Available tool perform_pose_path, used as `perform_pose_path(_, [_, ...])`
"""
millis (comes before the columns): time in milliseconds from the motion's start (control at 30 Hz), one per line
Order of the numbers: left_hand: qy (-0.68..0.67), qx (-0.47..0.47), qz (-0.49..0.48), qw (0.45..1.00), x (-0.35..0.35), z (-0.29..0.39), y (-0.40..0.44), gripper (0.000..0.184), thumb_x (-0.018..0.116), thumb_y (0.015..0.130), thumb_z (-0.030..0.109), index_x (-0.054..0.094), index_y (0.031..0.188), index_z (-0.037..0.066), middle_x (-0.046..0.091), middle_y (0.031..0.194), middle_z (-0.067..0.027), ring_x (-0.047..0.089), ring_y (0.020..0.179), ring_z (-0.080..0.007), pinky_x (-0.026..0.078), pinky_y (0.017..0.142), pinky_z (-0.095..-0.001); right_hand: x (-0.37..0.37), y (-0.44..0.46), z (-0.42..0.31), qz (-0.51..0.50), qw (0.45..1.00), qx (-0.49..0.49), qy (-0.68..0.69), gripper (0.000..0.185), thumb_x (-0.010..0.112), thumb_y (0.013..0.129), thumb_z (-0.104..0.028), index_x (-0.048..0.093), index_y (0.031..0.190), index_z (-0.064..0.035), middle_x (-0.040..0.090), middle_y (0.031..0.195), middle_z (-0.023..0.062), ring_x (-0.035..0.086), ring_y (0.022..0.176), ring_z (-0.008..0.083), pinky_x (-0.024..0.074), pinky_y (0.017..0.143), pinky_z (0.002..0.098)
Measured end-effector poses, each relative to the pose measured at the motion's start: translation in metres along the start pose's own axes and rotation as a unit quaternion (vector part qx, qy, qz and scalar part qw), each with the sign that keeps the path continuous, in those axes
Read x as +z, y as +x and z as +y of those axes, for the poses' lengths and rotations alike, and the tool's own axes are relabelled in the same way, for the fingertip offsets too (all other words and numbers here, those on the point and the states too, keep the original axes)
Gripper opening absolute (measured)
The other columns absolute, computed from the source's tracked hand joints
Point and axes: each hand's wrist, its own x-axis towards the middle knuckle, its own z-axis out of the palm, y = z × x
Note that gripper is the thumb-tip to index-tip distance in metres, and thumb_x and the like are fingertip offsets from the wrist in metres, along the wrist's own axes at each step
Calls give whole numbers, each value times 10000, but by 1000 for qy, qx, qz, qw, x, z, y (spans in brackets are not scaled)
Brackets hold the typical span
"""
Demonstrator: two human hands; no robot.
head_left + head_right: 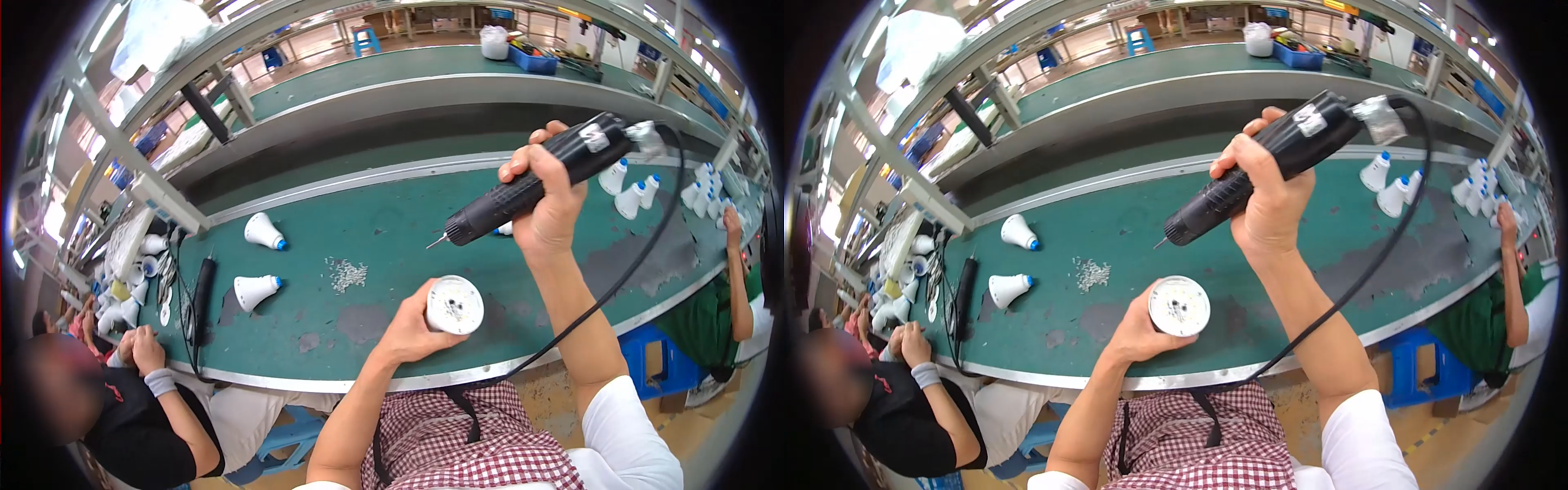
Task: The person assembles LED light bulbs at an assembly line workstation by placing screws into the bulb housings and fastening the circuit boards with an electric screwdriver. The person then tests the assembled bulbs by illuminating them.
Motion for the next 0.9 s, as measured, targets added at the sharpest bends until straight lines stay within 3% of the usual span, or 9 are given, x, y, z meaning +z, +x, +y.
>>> perform_pose_path(100, [52,26,20,998,-4,6,-15,557,759,540,57,498,1029,-3,560,948,-46,519,880,-118,416,803,-264,0,-6,37,24,998,62,-15,394,603,671,25,423,1020,-1,494,793,56,542,543,170,461,490,306])
perform_pose_path(167, [10,-1,129,992,-10,-1,-28,479,742,569,45,517,988,-11,570,886,-32,535,839,-115,425,780,-256,2,-13,64,31,996,82,-7,403,618,661,28,426,1015,-1,486,796,55,540,549,165,465,487,298])
perform_pose_path(200, [27,19,189,981,-16,-12,-32,383,714,594,8,535,932,-18,573,810,-35,555,753,-121,459,696,-254,4,-16,76,36,995,94,-4,407,624,657,27,426,1011,-1,483,795,54,539,549,163,466,486,295])
perform_pose_path(267, [-73,-40,308,948,-28,-21,-38,280,672,622,-34,536,866,-23,563,749,-54,555,654,-131,472,582,-246,8,-19,98,34,993,112,-13,412,613,670,33,421,1032,-7,490,811,51,538,570,162,459,511,313])
perform_pose_path(333, [-180,-45,364,913,-39,-16,-43,209,629,643,-73,520,814,-24,548,704,-68,534,580,-128,448,486,-235,14,-20,115,33,991,123,-29,414,614,671,28,415,1032,-1,483,801,49,537,568,163,459,508,311])
perform_pose_path(367, [-178,-37,367,912,-46,-20,-46,276,617,676,-72,473,904,-18,540,731,-62,512,542,-125,433,459,-242,16,-20,123,26,992,120,-42,413,615,670,24,414,1031,0,481,795,49,536,568,161,459,507,309])
perform_pose_path(500, [-151,-21,384,911,-51,-20,-51,350,619,655,-85,454,948,11,512,752,-48,496,562,-120,411,445,-239,20,-21,138,16,989,128,-69,412,618,665,15,414,1023,2,477,780,48,534,566,153,460,504,301])
perform_pose_path(900, [-140,-12,392,909,-54,-29,-39,388,653,642,-63,435,957,-4,528,748,-55,513,566,-118,432,468,-230,16,-20,131,15,990,129,-50,396,615,656,13,423,1003,5,472,789,48,532,556,154,454,492,289])
